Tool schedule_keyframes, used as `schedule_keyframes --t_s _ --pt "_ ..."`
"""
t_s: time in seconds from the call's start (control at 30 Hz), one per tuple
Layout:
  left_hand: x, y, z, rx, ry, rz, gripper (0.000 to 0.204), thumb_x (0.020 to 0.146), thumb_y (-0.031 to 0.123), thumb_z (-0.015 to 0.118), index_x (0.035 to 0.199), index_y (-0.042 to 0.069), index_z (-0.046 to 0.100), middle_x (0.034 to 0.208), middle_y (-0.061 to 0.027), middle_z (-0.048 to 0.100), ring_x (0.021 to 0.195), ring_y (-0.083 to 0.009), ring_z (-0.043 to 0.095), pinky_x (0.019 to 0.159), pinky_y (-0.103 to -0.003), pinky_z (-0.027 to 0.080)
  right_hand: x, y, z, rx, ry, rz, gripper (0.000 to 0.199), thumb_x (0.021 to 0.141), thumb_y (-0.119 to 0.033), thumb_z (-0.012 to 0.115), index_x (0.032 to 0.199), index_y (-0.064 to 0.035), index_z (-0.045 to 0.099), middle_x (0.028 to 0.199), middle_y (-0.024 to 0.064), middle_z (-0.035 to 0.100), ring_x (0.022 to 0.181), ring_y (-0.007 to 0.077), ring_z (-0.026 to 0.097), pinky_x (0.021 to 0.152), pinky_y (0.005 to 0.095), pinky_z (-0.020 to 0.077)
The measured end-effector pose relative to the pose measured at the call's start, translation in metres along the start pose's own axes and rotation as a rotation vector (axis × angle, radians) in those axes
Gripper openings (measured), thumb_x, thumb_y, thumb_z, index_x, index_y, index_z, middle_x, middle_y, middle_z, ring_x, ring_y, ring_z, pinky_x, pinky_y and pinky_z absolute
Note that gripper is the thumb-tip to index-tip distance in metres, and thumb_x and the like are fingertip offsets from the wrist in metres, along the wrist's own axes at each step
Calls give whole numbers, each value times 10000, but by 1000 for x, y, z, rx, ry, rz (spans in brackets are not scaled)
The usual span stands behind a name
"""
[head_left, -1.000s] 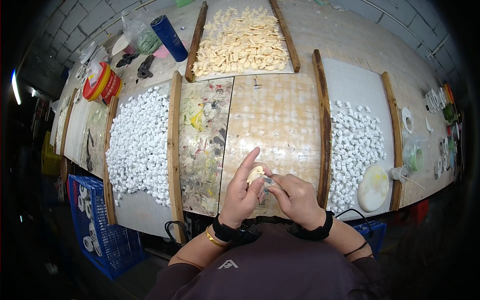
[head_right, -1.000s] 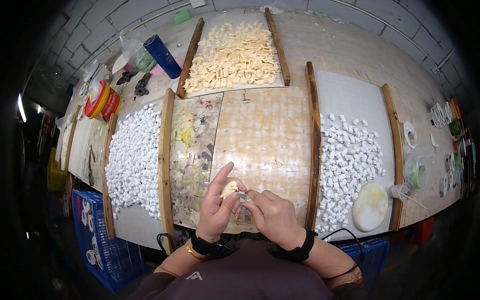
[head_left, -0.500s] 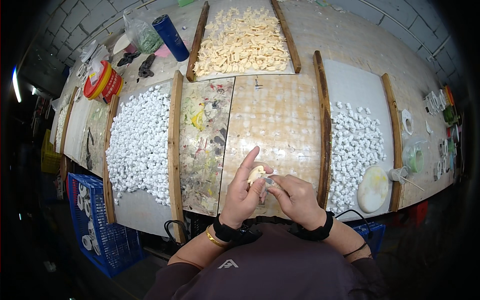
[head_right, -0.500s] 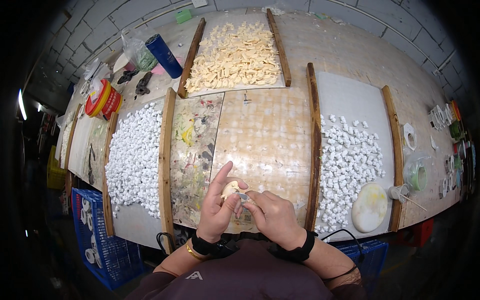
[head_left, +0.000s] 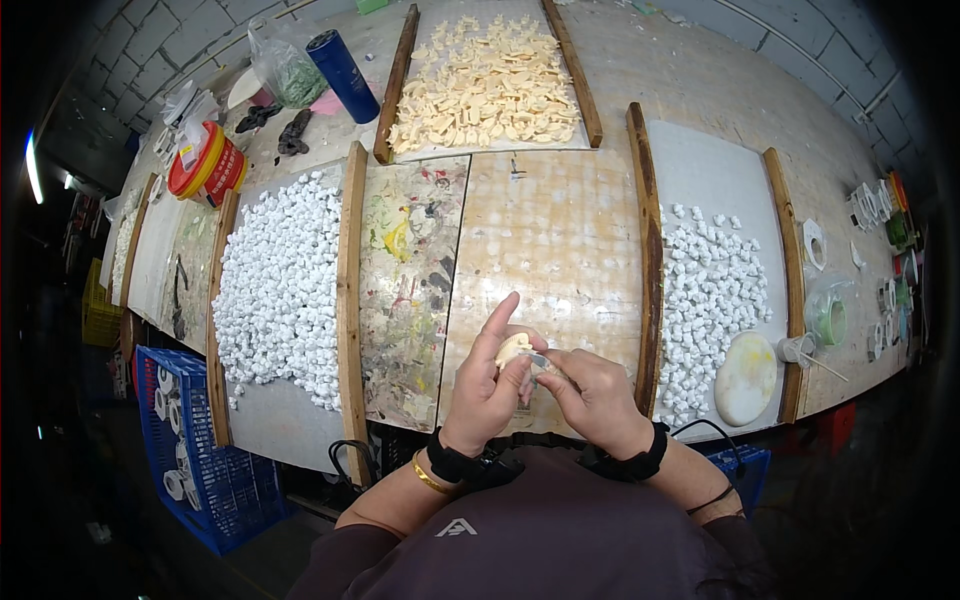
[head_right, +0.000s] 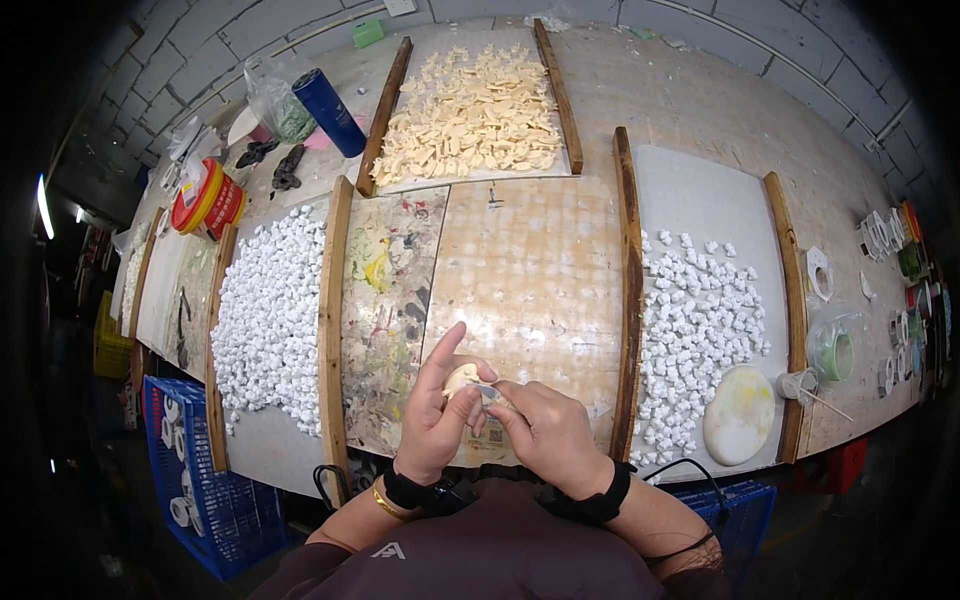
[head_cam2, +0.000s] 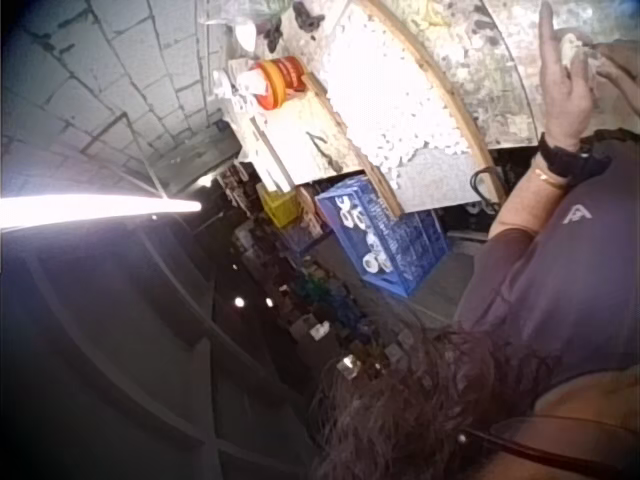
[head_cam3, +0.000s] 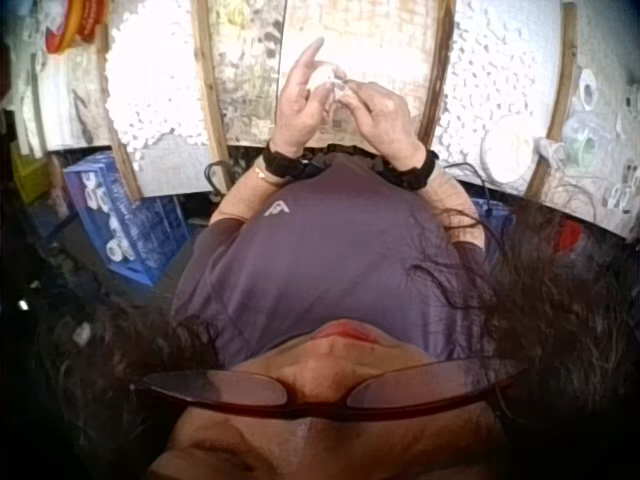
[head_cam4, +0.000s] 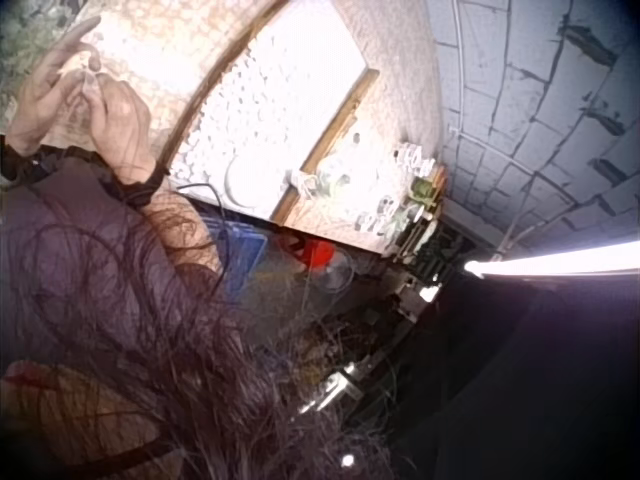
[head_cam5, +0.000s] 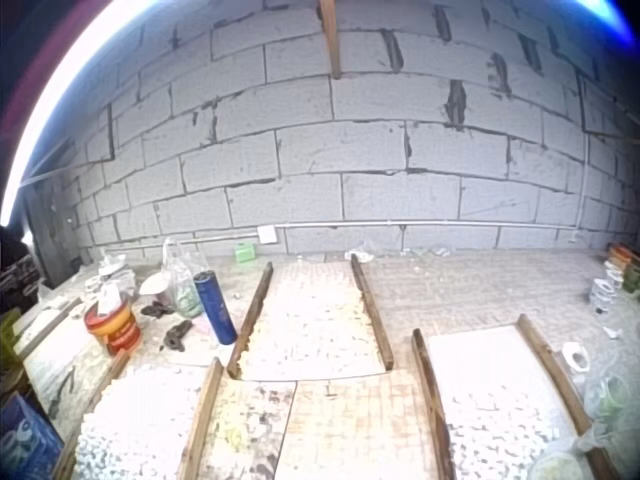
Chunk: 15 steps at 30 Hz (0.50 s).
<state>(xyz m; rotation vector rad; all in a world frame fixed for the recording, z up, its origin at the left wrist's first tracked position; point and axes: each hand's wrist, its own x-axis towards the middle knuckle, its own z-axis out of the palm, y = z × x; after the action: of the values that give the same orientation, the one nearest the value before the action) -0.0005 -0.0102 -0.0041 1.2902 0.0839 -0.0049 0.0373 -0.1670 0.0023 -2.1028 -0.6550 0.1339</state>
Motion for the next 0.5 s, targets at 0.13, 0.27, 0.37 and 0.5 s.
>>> schedule_keyframes --t_s 0.13,0.27,0.37,0.5 --pt "0 1 0 49 -6 26 572 947 22 470 1460 32 217 1134 -84 535 635 -34 459 572 -183 439 0 1 0 4 -7 -7 200 835 -157 651 984 -24 651 716 134 610 615 307 607 546 373 481" --pt "0 1 -1 96 -15 35 567 947 15 461 1460 38 221 1138 -80 528 636 -31 459 576 -182 442 0 2 0 -4 -16 -2 202 833 -161 653 982 -26 652 716 134 609 617 309 608 549 375 483" --pt "0 1 -2 124 -19 36 565 945 6 457 1459 39 226 1125 -76 529 637 -31 459 577 -181 441 1 -1 -1 -22 -18 4 204 832 -161 653 985 -26 652 712 133 606 614 308 607 546 376 482" --pt "1 0 -3 136 -29 39 564 943 -3 453 1458 31 226 1112 -75 529 638 -36 458 579 -181 438 0 -2 -1 -29 -6 3 204 830 -154 654 992 -31 651 705 129 599 604 304 604 539 374 480"
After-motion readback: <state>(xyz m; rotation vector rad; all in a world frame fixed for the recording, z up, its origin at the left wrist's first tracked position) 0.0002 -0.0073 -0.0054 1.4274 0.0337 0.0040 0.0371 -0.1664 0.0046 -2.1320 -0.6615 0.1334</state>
